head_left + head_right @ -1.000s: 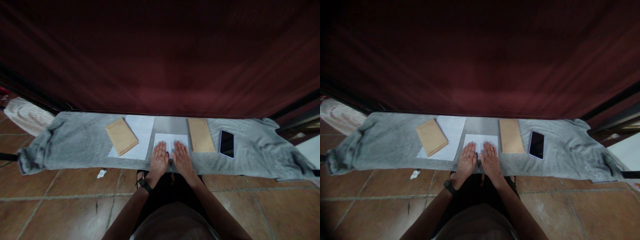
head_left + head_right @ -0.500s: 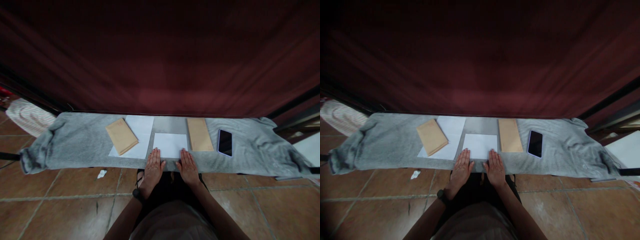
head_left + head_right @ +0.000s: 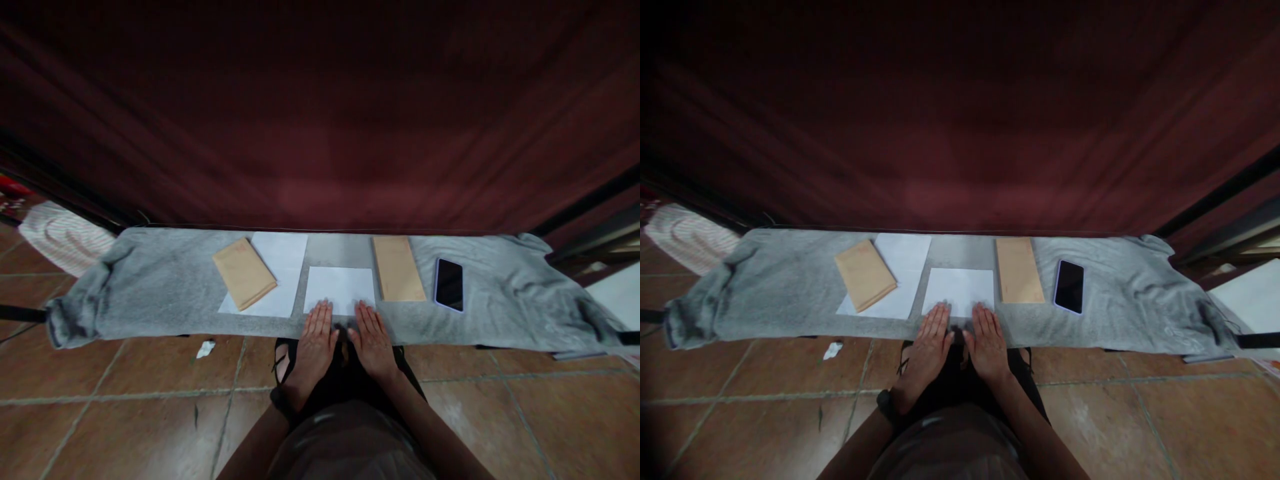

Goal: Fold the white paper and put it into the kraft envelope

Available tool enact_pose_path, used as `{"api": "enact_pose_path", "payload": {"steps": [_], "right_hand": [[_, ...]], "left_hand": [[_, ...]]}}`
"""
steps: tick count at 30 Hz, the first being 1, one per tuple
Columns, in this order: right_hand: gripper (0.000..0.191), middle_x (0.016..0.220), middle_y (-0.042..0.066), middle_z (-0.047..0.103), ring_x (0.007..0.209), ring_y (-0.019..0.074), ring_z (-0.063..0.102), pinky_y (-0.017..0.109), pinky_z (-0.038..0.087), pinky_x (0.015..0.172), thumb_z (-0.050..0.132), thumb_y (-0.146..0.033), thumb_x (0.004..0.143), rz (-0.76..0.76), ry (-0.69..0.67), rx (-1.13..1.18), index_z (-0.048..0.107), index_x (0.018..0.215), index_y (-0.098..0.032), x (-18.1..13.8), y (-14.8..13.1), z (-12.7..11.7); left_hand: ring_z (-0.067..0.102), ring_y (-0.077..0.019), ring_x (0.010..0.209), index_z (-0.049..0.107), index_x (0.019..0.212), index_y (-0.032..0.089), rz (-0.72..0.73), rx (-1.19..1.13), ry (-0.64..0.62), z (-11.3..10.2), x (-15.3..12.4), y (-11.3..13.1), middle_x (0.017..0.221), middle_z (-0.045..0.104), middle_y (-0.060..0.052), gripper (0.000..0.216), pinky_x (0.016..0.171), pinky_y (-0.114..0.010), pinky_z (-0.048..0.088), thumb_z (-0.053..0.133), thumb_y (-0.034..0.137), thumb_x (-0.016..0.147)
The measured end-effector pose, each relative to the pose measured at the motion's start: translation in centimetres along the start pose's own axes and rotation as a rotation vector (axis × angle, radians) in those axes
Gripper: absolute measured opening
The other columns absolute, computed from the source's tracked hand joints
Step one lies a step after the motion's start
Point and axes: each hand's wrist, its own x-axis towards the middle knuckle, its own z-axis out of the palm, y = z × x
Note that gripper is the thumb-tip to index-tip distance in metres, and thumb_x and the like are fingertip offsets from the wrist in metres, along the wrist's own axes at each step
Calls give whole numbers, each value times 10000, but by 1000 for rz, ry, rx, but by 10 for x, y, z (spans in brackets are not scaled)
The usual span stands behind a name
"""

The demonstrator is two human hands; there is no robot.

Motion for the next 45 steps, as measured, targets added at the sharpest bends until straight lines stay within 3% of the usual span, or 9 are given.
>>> {"api": "enact_pose_path", "payload": {"steps": [5,12,17,22,26,30,39,42,45], "right_hand": [[563,1589,141,416,1477,278,378,476,315,1210,374,-398,1062,-53,-59,4,382,1552,-122,-2,-11,3],[658,1595,181,382,1471,300,389,488,338,1200,409,-402,1052,13,13,-27,230,1608,-99,-13,6,1],[644,1588,208,382,1473,324,380,511,328,1202,383,-411,1059,79,30,-34,279,1587,-58,-13,8,-3],[565,1598,124,401,1496,268,348,479,323,1217,310,-398,1077,37,-35,48,340,1577,-134,17,1,-4],[530,1609,126,384,1512,243,314,471,303,1228,305,-344,1079,-24,-84,72,383,1552,-118,53,-2,5],[502,1594,149,405,1501,256,337,486,311,1215,365,-329,1065,-3,-92,39,445,1518,-126,70,2,16],[523,1571,195,430,1440,315,419,514,347,1156,359,-319,1050,127,2,-36,432,1516,-94,86,24,28],[505,1568,172,444,1435,312,414,499,305,1180,369,-295,1036,116,-65,-43,469,1490,-97,110,31,24],[495,1518,161,509,1382,307,461,496,263,1196,450,-286,1003,107,-178,-38,504,1467,-122,138,37,15]], "left_hand": [[255,-238,1535,202,1600,101,43,19,-49,7,-3,11,1633,334,-145,616,1232,-465,322,356,223,1017],[299,-267,1517,253,1585,83,-60,35,-4,4,-7,-2,1602,373,-184,604,1214,-485,356,361,322,1040],[348,-286,1495,283,1580,85,-131,28,19,-3,-1,-7,1571,421,-192,588,1220,-509,338,338,317,1043],[275,-237,1528,217,1609,153,-16,-72,20,-3,33,-4,1619,367,-116,586,1234,-489,323,308,249,1038],[248,-241,1536,307,1577,124,62,-82,-72,7,66,-5,1620,367,-116,567,1240,-482,307,306,200,1015],[247,-250,1536,369,1544,95,57,-52,-108,17,80,-15,1623,355,-127,542,1246,-482,289,316,223,1019],[310,-268,1512,275,1584,97,-110,-37,60,22,71,-42,1603,373,-172,590,1219,-494,334,333,322,1041],[310,-295,1511,332,1557,82,-136,-12,70,19,58,-38,1596,380,-189,575,1208,-510,348,346,346,1047],[290,-289,1520,362,1550,127,-53,-5,29,13,41,-31,1606,378,-148,552,1223,-525,318,374,354,1047]]}}
